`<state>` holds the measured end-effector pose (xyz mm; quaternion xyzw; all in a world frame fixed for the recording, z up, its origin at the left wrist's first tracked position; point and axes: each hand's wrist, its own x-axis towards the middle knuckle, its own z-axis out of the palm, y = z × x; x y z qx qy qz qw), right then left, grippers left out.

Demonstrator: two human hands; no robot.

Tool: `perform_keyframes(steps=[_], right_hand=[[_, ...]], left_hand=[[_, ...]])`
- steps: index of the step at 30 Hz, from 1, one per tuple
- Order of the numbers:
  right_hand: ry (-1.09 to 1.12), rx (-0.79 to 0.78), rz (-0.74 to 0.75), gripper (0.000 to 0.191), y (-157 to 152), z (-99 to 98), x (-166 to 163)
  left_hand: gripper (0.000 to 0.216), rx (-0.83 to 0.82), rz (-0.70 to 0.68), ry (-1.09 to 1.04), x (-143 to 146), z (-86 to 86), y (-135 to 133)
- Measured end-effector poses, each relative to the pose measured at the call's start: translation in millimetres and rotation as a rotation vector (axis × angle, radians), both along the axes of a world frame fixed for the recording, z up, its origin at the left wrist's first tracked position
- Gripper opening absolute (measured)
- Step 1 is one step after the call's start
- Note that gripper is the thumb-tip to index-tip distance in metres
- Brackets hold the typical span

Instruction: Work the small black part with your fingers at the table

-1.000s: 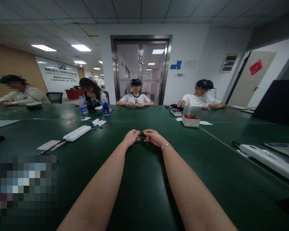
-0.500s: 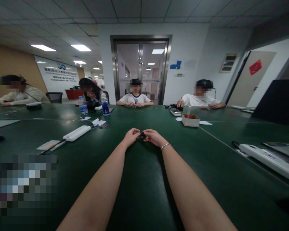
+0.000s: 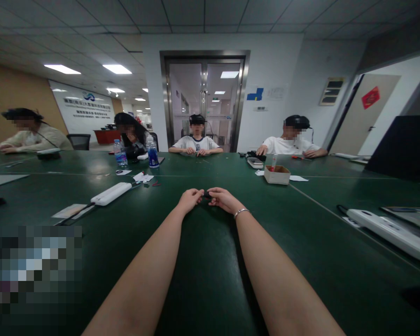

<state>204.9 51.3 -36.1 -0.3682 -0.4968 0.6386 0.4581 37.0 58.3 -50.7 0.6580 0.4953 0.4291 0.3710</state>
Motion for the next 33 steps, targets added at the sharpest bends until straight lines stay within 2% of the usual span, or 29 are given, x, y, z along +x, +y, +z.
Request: perform_keyframes(steps=[5,11,15,20,25,33], right_hand=[[0.014,-0.009,0.001,0.005,0.6,0.1,-0.9],[0.019,-0.012,0.0,0.003,0.4,-0.1,-0.8],[0.02,-0.007,0.005,0.007,-1.0,0.6,0.2],[0.031,-0.011,0.025,0.015,-2.3,2.0,1.7],[0.059,-0.03,0.013,0.015,-2.4,2.6,2.0],[0.076,-0.04,0.014,0.007,0.1,1.1,1.6]], left_hand=[[0.038,-0.014,-0.013,0.003,0.3,1.9,-1.7],[0.031,0.015,-0.041,0.009,0.0,-0.7,1.1],[0.03,0.005,-0.017,0.041,-0.3,-3.7,4.6],[0.046,0.022,-0.028,0.107,-1.7,-5.6,7.2],[0.058,0.007,-0.015,0.152,-1.4,-5.5,5.7],[0.036,-0.029,0.037,-0.105,2.8,1.9,-1.2]])
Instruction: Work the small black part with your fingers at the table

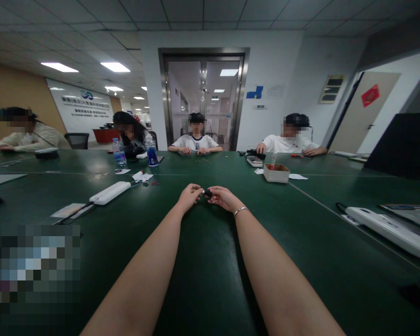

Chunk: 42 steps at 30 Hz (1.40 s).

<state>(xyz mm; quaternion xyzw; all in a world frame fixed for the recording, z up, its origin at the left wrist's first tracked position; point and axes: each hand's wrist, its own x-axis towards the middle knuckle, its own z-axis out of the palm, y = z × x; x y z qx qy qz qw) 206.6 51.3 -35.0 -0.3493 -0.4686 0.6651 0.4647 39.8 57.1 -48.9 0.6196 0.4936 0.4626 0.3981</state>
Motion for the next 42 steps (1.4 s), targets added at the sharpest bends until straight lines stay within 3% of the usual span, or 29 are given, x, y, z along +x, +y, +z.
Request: perform_keyframes(steps=[7,15,24,33,42], right_hand=[[-0.023,0.015,-0.016,0.006,-4,1.8,-1],[-0.005,0.012,-0.02,0.006,-4,0.8,-1],[-0.026,0.019,-0.017,0.004,-2,-0.8,-1],[-0.055,0.048,0.006,0.021,-2,-3.1,2],[-0.063,0.06,0.027,0.021,-2,-2.5,2]], left_hand=[[0.027,-0.002,-0.015,0.008,-1,0.7,0],[0.049,0.075,-0.036,0.152,-2,-3.7,-1],[0.024,0.052,-0.071,0.089,0,-4.0,-1],[0.049,0.113,-0.07,0.271,-6,-7.5,3],[0.062,0.101,0.002,0.397,-2,3.4,-7]])
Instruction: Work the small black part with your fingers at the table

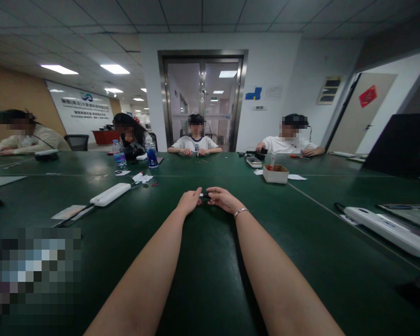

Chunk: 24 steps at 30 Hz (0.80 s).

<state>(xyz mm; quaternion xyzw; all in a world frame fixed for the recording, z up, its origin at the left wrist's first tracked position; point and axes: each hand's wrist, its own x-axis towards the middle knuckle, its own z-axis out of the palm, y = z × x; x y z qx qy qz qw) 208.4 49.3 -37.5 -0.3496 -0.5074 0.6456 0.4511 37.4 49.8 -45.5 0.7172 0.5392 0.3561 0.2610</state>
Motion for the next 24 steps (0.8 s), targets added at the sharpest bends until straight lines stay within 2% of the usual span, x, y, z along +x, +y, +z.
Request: perform_keyframes(steps=[6,13,19,24], right_hand=[[0.02,0.012,0.044,0.024,-0.2,-0.5,2.2],[0.045,-0.012,0.021,0.022,-1.2,1.4,1.7],[0.052,-0.035,-0.003,0.019,-2.9,3.3,0.9],[0.067,-0.035,0.005,0.02,-4.1,3.9,1.5]], left_hand=[[0.064,-0.022,0.025,0.021,0.2,0.0,0.1],[0.064,-0.022,-0.018,-0.047,0.8,-2.5,1.6],[0.043,-0.003,-0.065,-0.241,2.3,-2.8,-1.5],[0.028,-0.038,-0.052,-0.395,1.4,1.2,-0.6]])
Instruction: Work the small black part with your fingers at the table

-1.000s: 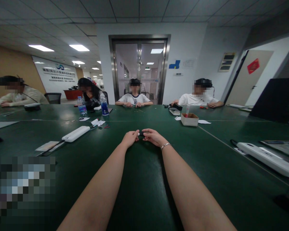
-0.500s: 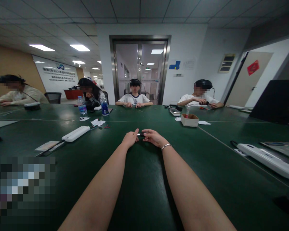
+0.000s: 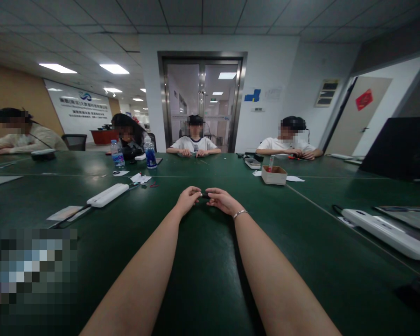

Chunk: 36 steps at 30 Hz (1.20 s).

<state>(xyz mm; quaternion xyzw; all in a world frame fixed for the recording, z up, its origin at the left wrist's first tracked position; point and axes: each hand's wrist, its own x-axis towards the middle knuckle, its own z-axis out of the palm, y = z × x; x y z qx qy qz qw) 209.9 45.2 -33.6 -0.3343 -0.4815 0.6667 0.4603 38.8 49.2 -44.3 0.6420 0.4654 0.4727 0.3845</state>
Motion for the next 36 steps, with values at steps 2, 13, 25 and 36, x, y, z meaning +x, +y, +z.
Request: perform_keyframes(steps=[2,13,25,36], right_hand=[[-0.003,-0.003,-0.002,0.02,0,0.0,0],[0.002,-0.003,-0.017,0.019,2,-1.8,-1],[0.014,-0.032,-0.033,0.014,3,-1.1,0],[0.009,-0.039,-0.025,0.013,2,0.8,-1]], left_hand=[[0.025,-0.001,-0.009,-0.007,0,-0.3,2],[0.031,-0.01,-0.06,-0.048,0,-2.2,3],[0.028,-0.019,-0.09,-0.011,0,2.9,-2],[0.037,-0.029,-0.048,0.005,0,-4.2,7]])
